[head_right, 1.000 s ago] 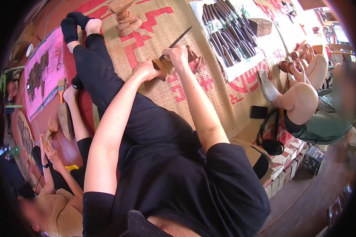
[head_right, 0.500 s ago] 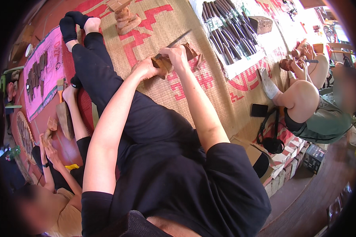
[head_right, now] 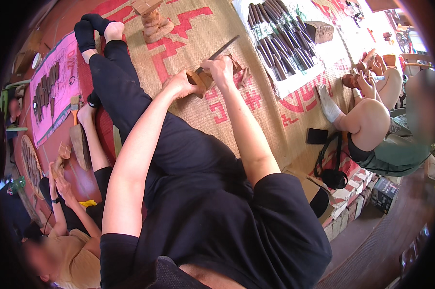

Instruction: The person sits on a mat and uses a knife to carve a small wooden object. They hold the wood in their left hand and the knife in their right, repeatedly shaping the piece. Other people are seated nearby doing similar work.

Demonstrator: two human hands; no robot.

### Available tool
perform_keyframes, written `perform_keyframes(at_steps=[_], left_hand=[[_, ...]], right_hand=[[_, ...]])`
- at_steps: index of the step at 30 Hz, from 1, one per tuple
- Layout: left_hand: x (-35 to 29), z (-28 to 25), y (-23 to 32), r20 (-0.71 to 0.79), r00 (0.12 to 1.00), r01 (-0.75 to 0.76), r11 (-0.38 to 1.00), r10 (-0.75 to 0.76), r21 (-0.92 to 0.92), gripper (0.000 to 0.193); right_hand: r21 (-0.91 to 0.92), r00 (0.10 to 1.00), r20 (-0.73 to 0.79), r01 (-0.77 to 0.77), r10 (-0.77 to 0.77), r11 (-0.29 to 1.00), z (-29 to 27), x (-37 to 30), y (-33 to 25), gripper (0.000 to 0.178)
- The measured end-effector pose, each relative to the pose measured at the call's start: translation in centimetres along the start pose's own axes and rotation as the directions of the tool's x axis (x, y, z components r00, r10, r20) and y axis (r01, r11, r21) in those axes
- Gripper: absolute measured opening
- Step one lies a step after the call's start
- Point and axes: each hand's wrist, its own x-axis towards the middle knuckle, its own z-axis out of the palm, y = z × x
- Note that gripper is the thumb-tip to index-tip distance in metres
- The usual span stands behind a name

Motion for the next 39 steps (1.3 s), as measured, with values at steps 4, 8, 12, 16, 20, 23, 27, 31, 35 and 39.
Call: perform_keyframes(at_steps=[4,8,12,16,20,23,27,31,35,39], left_hand=[[0.1,-0.1,-0.3,0.026,0.999,-0.026,0.998,0.027,-0.055,0.085],[-0.3,-0.3,0.1,-0.001,1.0,-0.013,1.0,0.013,0.004,0.084],[-0.1,-0.1,-0.1,-0.005,1.0,0.003,1.0,-0.003,-0.003,0.085],[0.2,-0.1,-0.2,0.013,0.999,-0.046,0.997,0.047,-0.058,0.086],[0.1,-0.2,0.0,-0.001,1.0,-0.017,1.0,0.017,0.001,0.086],[0.7,0.2,-0.4,0.028,0.999,-0.021,1.0,0.022,-0.019,0.086],[1.5,0.7,-1.0,0.045,0.999,-0.026,0.999,0.027,-0.024,0.087],[0.4,-0.1,-0.2,-0.002,1.0,-0.022,0.999,0.022,0.024,0.088],[1.4,0.6,-0.9,0.035,0.999,-0.036,0.999,0.037,-0.038,0.09],[0.1,-0.4,0.0,0.026,0.999,-0.02,1.0,0.019,0.003,0.089]], right_hand=[[0.313,0.997,-0.015,0.083,-0.082,0.946,0.9,-1.3,-1.2,0.019],[0.265,0.999,-0.024,0.027,-0.022,0.964,0.1,-0.7,0.6,0.025],[0.285,0.992,-0.032,0.122,-0.118,0.951,0.3,-1.4,-0.3,0.023],[0.423,0.996,0.018,0.067,-0.082,0.904,0.5,-2.0,-0.1,0.024],[0.23,0.997,-0.027,0.081,-0.077,0.97,-0.5,-1.9,0.2,0.024],[0.409,0.996,-0.021,0.09,-0.089,0.908,0.1,-2.3,-0.1,0.023],[0.507,0.995,-0.018,0.094,-0.099,0.857,0.1,-2.7,0.3,0.023],[0.386,0.993,-0.05,0.121,-0.11,0.914,-0.1,-2.1,1.1,0.023],[0.441,0.99,-0.044,0.141,-0.135,0.886,0.5,-3.0,-0.3,0.023],[0.465,0.99,0.028,0.108,-0.137,0.879,0.1,-2.8,0.2,0.023]])
